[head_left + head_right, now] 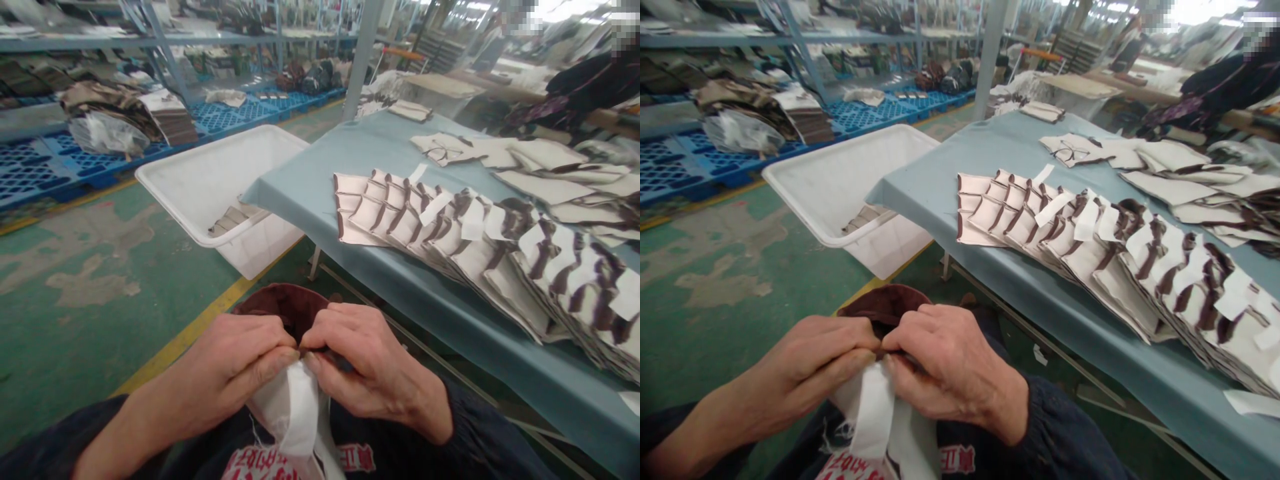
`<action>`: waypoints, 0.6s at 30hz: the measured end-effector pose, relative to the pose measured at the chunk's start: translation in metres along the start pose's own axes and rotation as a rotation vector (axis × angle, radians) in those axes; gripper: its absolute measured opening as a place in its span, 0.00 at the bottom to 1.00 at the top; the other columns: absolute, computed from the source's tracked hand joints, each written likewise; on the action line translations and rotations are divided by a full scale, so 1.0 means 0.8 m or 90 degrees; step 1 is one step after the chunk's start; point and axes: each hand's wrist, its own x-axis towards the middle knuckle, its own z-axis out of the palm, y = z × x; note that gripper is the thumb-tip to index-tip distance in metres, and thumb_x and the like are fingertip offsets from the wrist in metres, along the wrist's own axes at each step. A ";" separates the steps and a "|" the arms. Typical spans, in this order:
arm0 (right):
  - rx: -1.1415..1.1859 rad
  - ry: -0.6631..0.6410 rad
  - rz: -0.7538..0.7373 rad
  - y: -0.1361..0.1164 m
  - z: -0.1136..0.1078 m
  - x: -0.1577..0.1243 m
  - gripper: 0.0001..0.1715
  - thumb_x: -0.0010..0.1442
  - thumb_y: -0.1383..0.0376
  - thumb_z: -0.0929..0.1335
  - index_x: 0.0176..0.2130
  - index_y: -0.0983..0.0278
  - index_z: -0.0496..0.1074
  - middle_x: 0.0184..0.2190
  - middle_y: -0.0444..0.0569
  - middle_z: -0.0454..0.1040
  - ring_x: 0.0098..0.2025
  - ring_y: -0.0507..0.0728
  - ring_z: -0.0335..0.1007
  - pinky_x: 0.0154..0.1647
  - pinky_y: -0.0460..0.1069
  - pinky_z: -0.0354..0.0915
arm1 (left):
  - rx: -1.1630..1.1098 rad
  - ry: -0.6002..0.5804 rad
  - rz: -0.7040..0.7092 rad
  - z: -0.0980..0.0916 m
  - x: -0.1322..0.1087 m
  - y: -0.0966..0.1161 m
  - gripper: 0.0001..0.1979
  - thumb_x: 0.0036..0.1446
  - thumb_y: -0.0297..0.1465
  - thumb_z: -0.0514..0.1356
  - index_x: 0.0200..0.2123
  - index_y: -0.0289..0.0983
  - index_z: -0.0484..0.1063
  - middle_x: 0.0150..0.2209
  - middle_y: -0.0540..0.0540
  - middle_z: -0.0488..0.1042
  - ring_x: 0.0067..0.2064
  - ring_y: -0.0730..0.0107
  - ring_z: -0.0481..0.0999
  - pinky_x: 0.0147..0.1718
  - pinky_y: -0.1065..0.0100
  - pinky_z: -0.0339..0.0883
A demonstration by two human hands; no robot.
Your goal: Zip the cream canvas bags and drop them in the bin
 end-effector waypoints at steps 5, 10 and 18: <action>0.015 0.015 0.002 -0.002 -0.001 0.000 0.05 0.68 0.68 0.67 0.37 0.59 0.70 0.26 0.42 0.72 0.27 0.54 0.64 0.31 0.51 0.58 | -0.080 -0.008 -0.102 -0.002 0.011 0.012 0.17 0.74 0.32 0.56 0.28 0.40 0.68 0.25 0.56 0.70 0.26 0.74 0.67 0.27 0.71 0.57; 0.007 0.002 0.025 -0.003 -0.001 -0.003 0.06 0.69 0.66 0.69 0.37 0.60 0.70 0.26 0.42 0.71 0.27 0.54 0.64 0.32 0.51 0.57 | -0.253 -0.060 -0.202 0.006 0.019 0.007 0.21 0.69 0.35 0.59 0.23 0.39 0.62 0.22 0.58 0.58 0.23 0.76 0.56 0.23 0.73 0.50; 0.156 -0.014 0.178 -0.001 -0.003 -0.003 0.06 0.61 0.68 0.65 0.34 0.61 0.72 0.28 0.43 0.74 0.29 0.54 0.67 0.35 0.49 0.63 | -0.496 0.022 -0.308 0.032 0.012 -0.014 0.27 0.66 0.48 0.63 0.23 0.39 0.61 0.22 0.57 0.55 0.23 0.76 0.51 0.21 0.74 0.47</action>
